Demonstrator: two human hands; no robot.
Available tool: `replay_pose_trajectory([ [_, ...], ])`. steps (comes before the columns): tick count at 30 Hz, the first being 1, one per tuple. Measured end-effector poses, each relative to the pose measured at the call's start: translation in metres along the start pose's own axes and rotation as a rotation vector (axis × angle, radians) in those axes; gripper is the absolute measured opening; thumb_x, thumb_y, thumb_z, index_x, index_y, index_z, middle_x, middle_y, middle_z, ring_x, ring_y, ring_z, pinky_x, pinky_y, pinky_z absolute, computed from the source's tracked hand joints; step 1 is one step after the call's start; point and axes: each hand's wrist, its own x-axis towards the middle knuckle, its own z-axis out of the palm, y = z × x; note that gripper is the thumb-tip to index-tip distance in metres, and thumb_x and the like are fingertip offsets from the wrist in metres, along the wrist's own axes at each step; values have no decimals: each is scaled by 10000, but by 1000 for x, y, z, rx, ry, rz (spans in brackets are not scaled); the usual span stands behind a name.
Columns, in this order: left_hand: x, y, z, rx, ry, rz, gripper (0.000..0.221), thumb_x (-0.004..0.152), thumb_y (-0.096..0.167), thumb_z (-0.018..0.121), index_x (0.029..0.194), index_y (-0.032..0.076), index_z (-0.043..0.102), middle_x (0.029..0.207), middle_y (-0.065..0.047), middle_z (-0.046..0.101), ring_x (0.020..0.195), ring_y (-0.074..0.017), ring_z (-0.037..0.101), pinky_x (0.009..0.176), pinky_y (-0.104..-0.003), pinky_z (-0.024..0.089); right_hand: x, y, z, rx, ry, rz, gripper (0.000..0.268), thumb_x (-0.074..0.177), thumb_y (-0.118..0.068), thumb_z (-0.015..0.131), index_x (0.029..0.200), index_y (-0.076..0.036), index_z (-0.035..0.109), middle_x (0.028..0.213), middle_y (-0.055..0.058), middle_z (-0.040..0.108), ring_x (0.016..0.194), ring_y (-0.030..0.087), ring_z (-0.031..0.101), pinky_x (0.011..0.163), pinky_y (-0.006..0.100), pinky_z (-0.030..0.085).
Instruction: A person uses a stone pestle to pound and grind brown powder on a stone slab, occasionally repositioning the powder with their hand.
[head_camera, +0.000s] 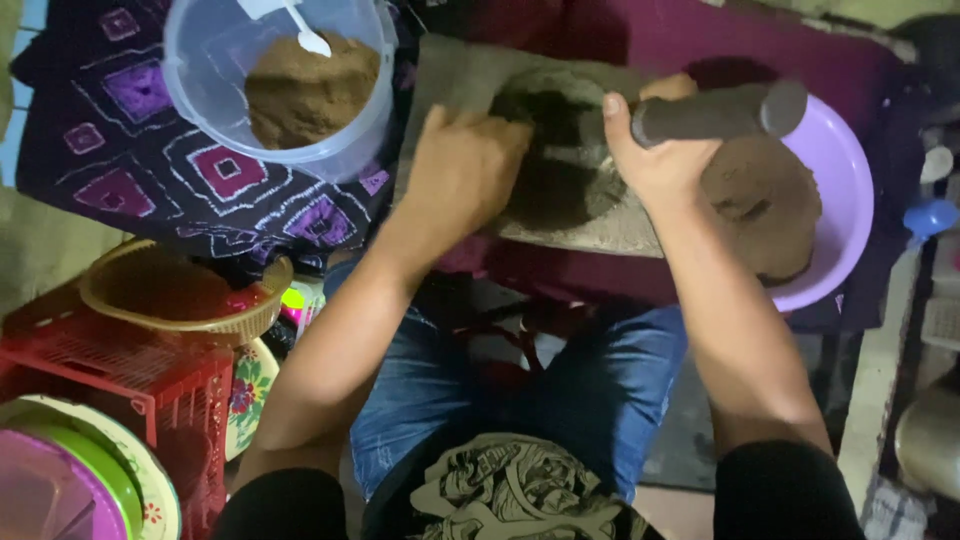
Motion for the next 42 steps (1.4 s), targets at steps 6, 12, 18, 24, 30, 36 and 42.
replay_pose_trajectory([
  [6, 4, -12, 38, 103, 17, 34, 194, 861, 138, 579, 842, 273, 716, 798, 71, 752, 832, -262, 677, 760, -457, 402, 6, -9, -2, 168, 16, 35, 350, 1000, -138, 840, 860, -7, 547, 761, 94, 556, 680, 236, 559, 692, 384, 479],
  [12, 7, -8, 6, -187, -235, -14, 297, 1047, 268, 514, 1037, 233, 809, 875, -24, 787, 981, -310, 666, 830, -513, 404, 9, -10, -1, 236, 16, 30, 344, 1008, -147, 816, 854, -33, 530, 751, 91, 562, 676, 224, 569, 691, 388, 491],
  [18, 13, -5, 8, -29, -137, -50, 151, 937, 146, 577, 993, 214, 700, 948, 14, 791, 987, -296, 678, 819, -489, 415, 6, -8, -1, 217, -4, 73, 349, 1005, -169, 839, 881, -28, 545, 758, 76, 557, 691, 209, 565, 695, 366, 477],
  [24, 13, -2, 9, -257, -352, 17, 307, 1023, 263, 533, 1175, 324, 792, 1047, 13, 797, 1056, -289, 629, 898, -518, 363, 7, -11, -3, 181, -10, 82, 383, 1019, -183, 816, 844, -37, 508, 775, 83, 541, 690, 214, 540, 687, 374, 454],
  [30, 3, 0, -26, -272, -192, 55, 268, 1044, 247, 525, 1008, 177, 781, 936, 26, 793, 944, -309, 650, 814, -505, 392, 7, -11, -1, 194, 2, 67, 353, 1013, -183, 812, 858, -29, 535, 776, 86, 555, 702, 223, 563, 694, 381, 470],
  [36, -2, -14, 13, 55, 23, 48, 124, 881, 175, 584, 810, 243, 660, 776, 55, 712, 805, -281, 665, 707, -448, 400, 8, -8, 1, 255, -30, 6, 358, 1009, -129, 811, 820, -47, 518, 742, 104, 576, 676, 243, 567, 699, 400, 472],
  [42, -2, -29, 0, -252, 122, -82, 151, 976, 128, 554, 945, 100, 699, 762, -80, 711, 720, -336, 658, 708, -493, 434, 25, -23, 0, 104, -365, 55, 457, 997, -221, 887, 713, -92, 553, 691, 30, 612, 645, 212, 600, 625, 384, 451],
])
